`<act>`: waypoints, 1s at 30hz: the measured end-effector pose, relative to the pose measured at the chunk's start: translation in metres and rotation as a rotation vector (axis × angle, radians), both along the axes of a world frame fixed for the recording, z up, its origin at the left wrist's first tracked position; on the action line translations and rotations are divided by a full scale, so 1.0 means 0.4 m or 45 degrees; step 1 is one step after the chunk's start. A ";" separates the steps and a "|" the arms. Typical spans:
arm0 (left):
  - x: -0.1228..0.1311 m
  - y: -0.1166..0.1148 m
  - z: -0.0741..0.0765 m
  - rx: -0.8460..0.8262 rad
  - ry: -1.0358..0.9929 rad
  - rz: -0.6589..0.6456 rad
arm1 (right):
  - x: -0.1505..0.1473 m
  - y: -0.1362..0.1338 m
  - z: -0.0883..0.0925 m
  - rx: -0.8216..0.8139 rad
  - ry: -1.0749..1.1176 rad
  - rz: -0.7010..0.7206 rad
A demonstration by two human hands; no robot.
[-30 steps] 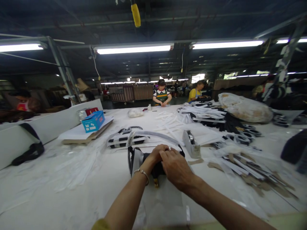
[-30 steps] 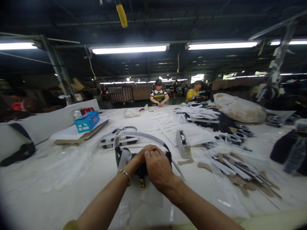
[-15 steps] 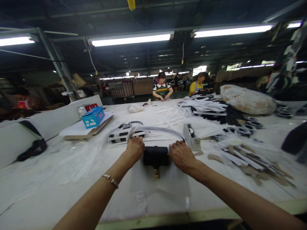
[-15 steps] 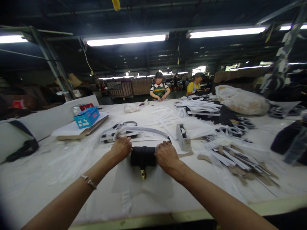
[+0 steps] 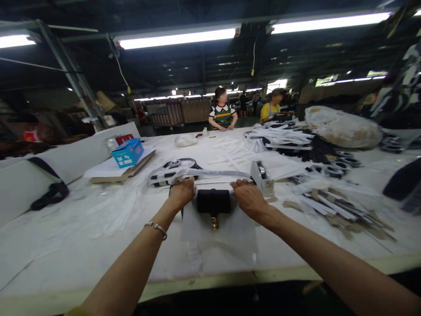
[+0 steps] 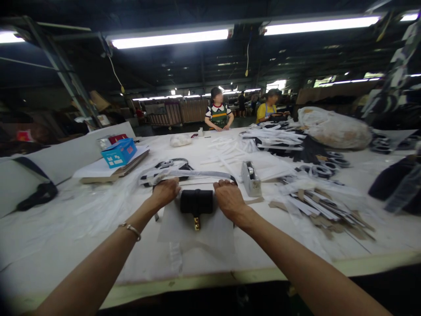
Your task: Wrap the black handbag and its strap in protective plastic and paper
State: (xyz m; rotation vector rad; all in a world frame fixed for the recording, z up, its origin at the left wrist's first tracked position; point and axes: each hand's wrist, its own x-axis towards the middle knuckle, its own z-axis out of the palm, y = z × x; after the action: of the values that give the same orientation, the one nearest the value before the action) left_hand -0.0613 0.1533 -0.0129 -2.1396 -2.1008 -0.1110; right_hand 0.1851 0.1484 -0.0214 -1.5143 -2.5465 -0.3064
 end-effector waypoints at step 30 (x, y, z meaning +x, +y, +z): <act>0.004 0.031 0.023 -0.155 0.344 -0.296 | 0.019 0.042 0.029 0.012 -0.178 0.232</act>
State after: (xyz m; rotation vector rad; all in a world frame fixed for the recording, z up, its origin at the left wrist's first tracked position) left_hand -0.0599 0.1658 -0.0038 -2.3097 -1.7478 0.2737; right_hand 0.1928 0.1654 -0.0098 -1.2876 -2.7622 -0.4118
